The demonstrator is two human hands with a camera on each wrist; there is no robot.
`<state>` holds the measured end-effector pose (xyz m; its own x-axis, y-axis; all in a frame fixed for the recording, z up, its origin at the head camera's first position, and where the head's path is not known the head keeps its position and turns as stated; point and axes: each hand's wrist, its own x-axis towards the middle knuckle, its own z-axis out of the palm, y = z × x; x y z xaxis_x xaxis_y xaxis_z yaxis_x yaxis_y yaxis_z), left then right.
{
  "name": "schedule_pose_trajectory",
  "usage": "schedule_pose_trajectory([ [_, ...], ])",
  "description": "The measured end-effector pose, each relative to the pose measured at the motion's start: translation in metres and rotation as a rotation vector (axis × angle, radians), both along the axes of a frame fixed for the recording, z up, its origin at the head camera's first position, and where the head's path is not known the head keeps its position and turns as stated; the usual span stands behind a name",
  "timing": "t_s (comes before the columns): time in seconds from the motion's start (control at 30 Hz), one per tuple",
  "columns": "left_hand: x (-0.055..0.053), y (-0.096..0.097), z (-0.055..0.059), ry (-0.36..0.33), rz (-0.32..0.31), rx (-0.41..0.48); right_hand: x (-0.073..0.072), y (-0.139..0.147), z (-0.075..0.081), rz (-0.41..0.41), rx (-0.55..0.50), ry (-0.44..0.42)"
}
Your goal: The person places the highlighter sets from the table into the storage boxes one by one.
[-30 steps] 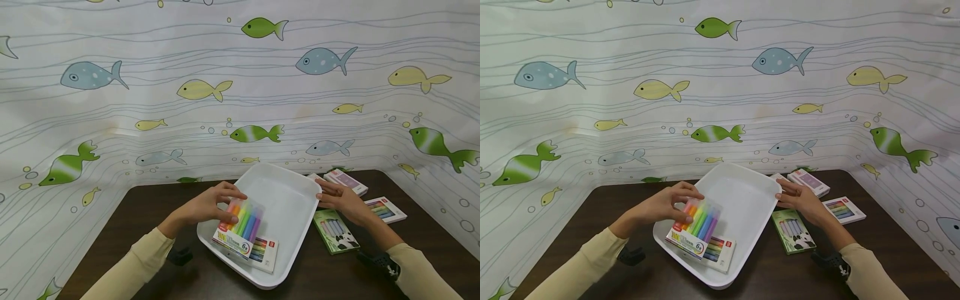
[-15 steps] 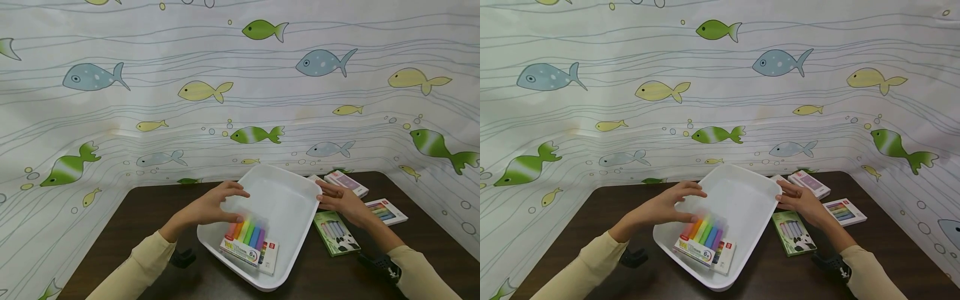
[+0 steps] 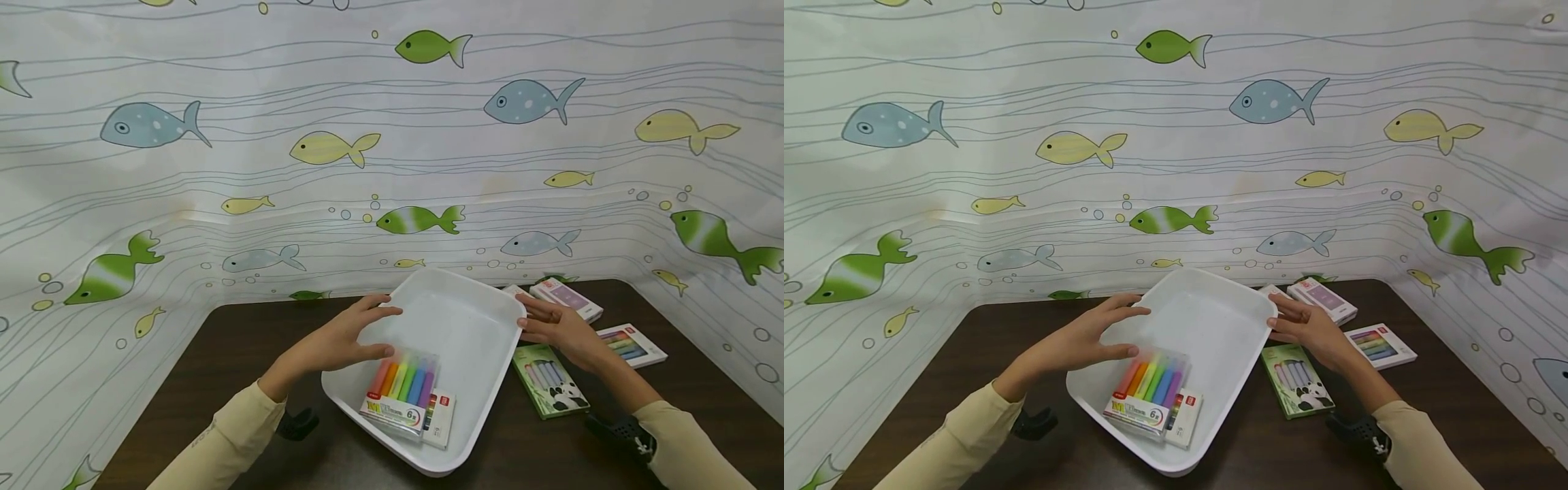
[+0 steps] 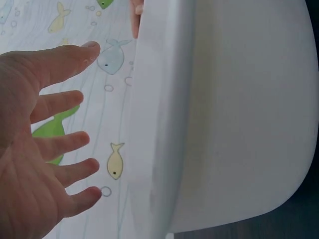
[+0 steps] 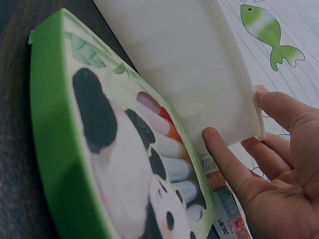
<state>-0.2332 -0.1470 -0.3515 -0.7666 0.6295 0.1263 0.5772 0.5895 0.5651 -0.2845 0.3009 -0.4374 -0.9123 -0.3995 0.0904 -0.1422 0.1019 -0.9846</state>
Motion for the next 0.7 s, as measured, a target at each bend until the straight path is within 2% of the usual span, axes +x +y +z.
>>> schedule_pose_trajectory([
  [0.23,-0.004,-0.007,-0.004,0.01,-0.005,0.048,0.002,-0.001,0.003,0.023,-0.02,0.02],
  [0.47,-0.01,-0.016,-0.014,-0.012,0.015,0.112,0.002,-0.002,0.002,0.016,-0.033,0.002],
  [0.63,-0.023,-0.027,-0.026,-0.029,0.052,0.138,0.001,-0.001,0.001,0.0,-0.027,-0.002],
  [0.7,-0.029,-0.034,-0.032,-0.081,0.066,0.174,0.002,-0.002,0.001,-0.003,-0.023,0.0],
])
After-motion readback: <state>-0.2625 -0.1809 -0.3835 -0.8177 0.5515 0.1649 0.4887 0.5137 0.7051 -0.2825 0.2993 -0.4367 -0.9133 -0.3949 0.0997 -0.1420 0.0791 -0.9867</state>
